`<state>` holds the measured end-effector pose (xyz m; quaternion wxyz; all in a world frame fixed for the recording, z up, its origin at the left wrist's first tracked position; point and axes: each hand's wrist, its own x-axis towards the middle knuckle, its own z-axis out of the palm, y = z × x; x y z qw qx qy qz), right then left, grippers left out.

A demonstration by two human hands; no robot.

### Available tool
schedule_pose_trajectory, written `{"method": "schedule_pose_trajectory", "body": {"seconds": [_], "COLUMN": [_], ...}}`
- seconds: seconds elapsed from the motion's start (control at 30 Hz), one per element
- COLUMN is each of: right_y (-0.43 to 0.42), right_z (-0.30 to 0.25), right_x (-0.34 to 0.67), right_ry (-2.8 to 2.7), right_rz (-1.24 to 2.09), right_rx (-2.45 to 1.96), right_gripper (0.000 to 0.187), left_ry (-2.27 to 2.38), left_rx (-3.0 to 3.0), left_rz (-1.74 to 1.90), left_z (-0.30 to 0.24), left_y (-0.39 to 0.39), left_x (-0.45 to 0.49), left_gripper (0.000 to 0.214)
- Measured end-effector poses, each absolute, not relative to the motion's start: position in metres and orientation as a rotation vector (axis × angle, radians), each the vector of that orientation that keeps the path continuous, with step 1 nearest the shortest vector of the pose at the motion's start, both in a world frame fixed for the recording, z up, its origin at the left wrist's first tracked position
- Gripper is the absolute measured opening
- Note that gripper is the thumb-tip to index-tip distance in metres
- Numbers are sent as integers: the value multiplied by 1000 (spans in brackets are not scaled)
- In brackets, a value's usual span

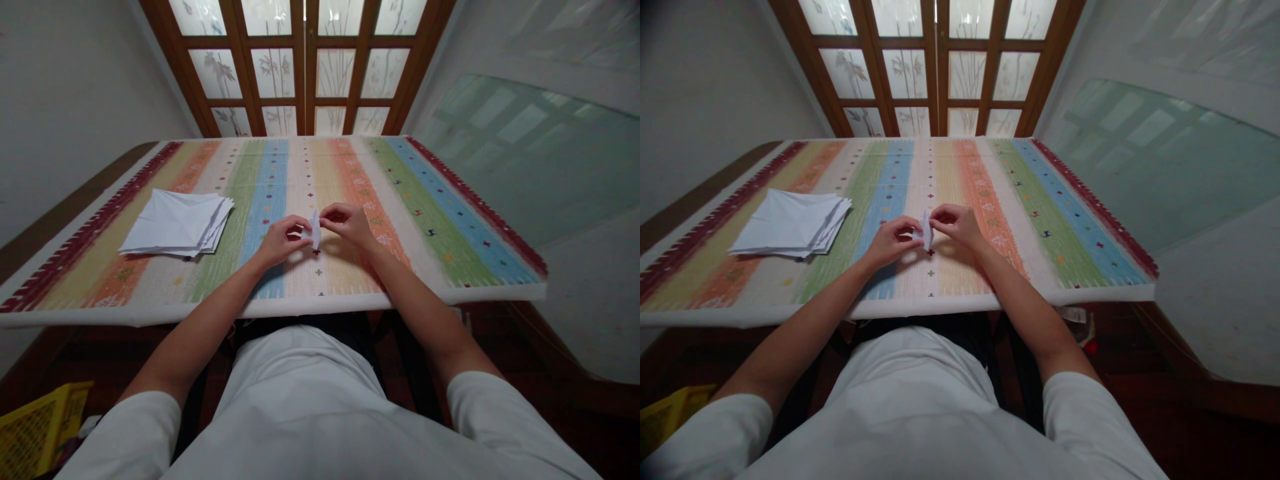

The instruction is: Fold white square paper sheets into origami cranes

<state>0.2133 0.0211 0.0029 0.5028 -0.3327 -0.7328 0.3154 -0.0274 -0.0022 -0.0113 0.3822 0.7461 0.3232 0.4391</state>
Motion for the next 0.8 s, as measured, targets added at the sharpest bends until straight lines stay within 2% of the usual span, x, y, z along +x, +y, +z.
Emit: {"method": "schedule_pose_trajectory", "body": {"seconds": [0.3,0.6,0.8], "right_y": [23,23,25], "right_z": [1,-1,-5], "right_x": [205,203,204], "right_ry": [-1552,-1505,-1487], "right_rz": [969,1022,1039], "right_rx": [-817,-804,-784], "right_gripper": [44,46,60], "left_ry": [823,846,819], "left_rx": [1925,1966,1983], "left_rz": [1110,1120,1127], "left_z": [-11,-8,-6], "left_y": [-1,-4,-6], "left_x": [-28,-27,-26], "left_gripper": [24,23,23]}}
